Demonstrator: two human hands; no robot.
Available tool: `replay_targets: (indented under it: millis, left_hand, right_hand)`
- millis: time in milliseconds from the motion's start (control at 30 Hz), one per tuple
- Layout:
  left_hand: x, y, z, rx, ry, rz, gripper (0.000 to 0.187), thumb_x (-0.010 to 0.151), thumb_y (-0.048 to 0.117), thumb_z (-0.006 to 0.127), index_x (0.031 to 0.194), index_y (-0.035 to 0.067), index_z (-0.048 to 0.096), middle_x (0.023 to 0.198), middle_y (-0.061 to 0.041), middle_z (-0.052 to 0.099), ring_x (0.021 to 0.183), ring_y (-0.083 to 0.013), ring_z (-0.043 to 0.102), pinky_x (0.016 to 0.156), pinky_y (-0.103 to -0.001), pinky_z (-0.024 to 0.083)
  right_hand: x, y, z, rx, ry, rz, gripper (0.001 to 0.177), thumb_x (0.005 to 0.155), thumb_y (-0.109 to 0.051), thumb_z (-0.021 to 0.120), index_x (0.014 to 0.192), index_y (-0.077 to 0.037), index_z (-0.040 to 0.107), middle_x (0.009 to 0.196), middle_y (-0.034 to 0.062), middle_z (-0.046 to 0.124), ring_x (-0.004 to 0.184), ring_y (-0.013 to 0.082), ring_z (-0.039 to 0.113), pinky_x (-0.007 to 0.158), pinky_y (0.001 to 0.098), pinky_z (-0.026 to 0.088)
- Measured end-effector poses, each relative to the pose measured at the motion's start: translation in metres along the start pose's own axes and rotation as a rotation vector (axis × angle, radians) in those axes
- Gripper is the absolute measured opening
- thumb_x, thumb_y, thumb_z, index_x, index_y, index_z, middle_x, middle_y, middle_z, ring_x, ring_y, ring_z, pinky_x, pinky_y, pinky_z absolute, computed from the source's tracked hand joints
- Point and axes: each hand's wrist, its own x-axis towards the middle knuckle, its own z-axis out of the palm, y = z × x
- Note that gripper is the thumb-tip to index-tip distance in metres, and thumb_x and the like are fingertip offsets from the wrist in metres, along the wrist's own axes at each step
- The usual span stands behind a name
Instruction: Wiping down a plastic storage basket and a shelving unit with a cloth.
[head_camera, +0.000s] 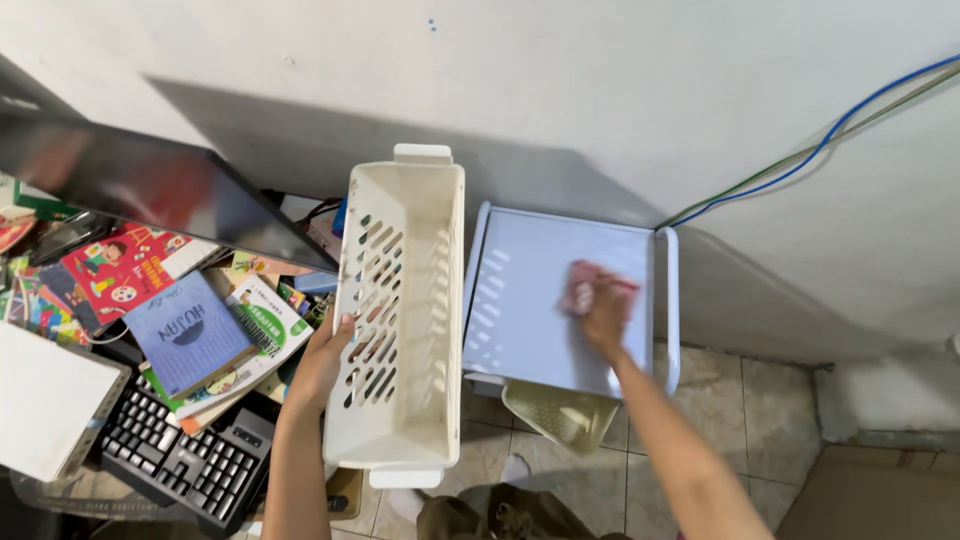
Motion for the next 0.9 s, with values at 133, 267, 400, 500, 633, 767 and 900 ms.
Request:
replay_targets:
  millis: [133,267,400,500,633,767,900]
  left_hand:
    - [0.005,0.002,0.004,-0.081,0.014,-0.053,0.054,0.101,0.033,0.052,0.15,0.009,0.05,0.145,-0.009,0.059,0.133,-0.0183,0.05,0.111,-0.031,0.035]
    - [0.012,0.01,0.001,-0.008,0.022,-0.087,0.054,0.102,0.037,0.053,0.149,0.01,0.053,0.141,-0.009,0.063,0.128,-0.0193,0.054,0.108,-0.033,0.039]
    - [0.003,0.027,0.002,0.071,0.066,-0.108,0.055,0.099,0.039,0.056,0.148,0.013,0.055,0.139,-0.006,0.065,0.126,-0.0165,0.056,0.106,-0.031,0.04]
    - [0.001,0.029,0.002,0.0,0.048,-0.129,0.054,0.099,0.039,0.056,0.147,0.013,0.057,0.137,-0.007,0.066,0.122,-0.018,0.058,0.104,-0.033,0.043]
    - [-0.004,0.039,0.008,-0.019,0.077,-0.186,0.055,0.098,0.039,0.056,0.148,0.015,0.057,0.136,-0.008,0.066,0.121,-0.0191,0.059,0.103,-0.033,0.043]
    - [-0.009,0.037,0.004,-0.02,0.092,-0.205,0.056,0.099,0.039,0.055,0.149,0.013,0.054,0.141,-0.009,0.063,0.126,-0.0211,0.057,0.105,-0.035,0.042]
    - [-0.014,0.042,0.002,-0.091,0.145,-0.264,0.058,0.097,0.038,0.055,0.15,0.015,0.051,0.148,-0.009,0.058,0.133,-0.0234,0.053,0.108,-0.038,0.039]
  right_hand:
    - [0.014,-0.181,-0.171,1.026,-0.766,0.412,0.035,0.111,-0.036,0.033,0.129,-0.016,0.055,0.121,0.0115,0.063,0.111,0.029,0.067,0.09,0.0414,0.06]
    - [-0.02,-0.202,-0.205,1.099,-1.001,-0.165,0.037,0.099,-0.014,0.053,0.136,-0.013,0.054,0.138,0.014,0.056,0.131,0.0292,0.051,0.112,0.0391,0.036]
    - [-0.005,-0.144,-0.207,1.39,-0.916,0.343,0.042,0.104,-0.029,0.037,0.134,-0.011,0.061,0.132,0.0129,0.07,0.116,0.0189,0.067,0.098,0.0308,0.053]
    - [-0.041,0.007,-0.104,1.198,-0.56,0.617,0.028,0.099,-0.007,0.053,0.122,-0.001,0.066,0.083,0.008,0.071,0.061,0.0132,0.061,0.044,0.0288,0.042]
    - [-0.01,0.007,-0.157,1.072,-0.222,0.751,0.021,0.104,-0.007,0.053,0.116,0.004,0.066,0.077,0.0001,0.065,0.058,0.0062,0.056,0.047,0.0265,0.044]
    - [-0.031,-0.024,-0.123,0.529,-0.183,0.687,0.055,0.088,-0.014,0.065,0.139,0.003,0.053,0.108,0.0222,0.064,0.093,0.0325,0.06,0.079,0.0445,0.049]
    - [-0.027,-0.048,-0.1,-0.046,-0.204,0.377,0.089,0.075,-0.023,0.077,0.153,-0.014,0.035,0.16,0.0203,0.036,0.147,0.0406,0.028,0.115,0.0538,0.02]
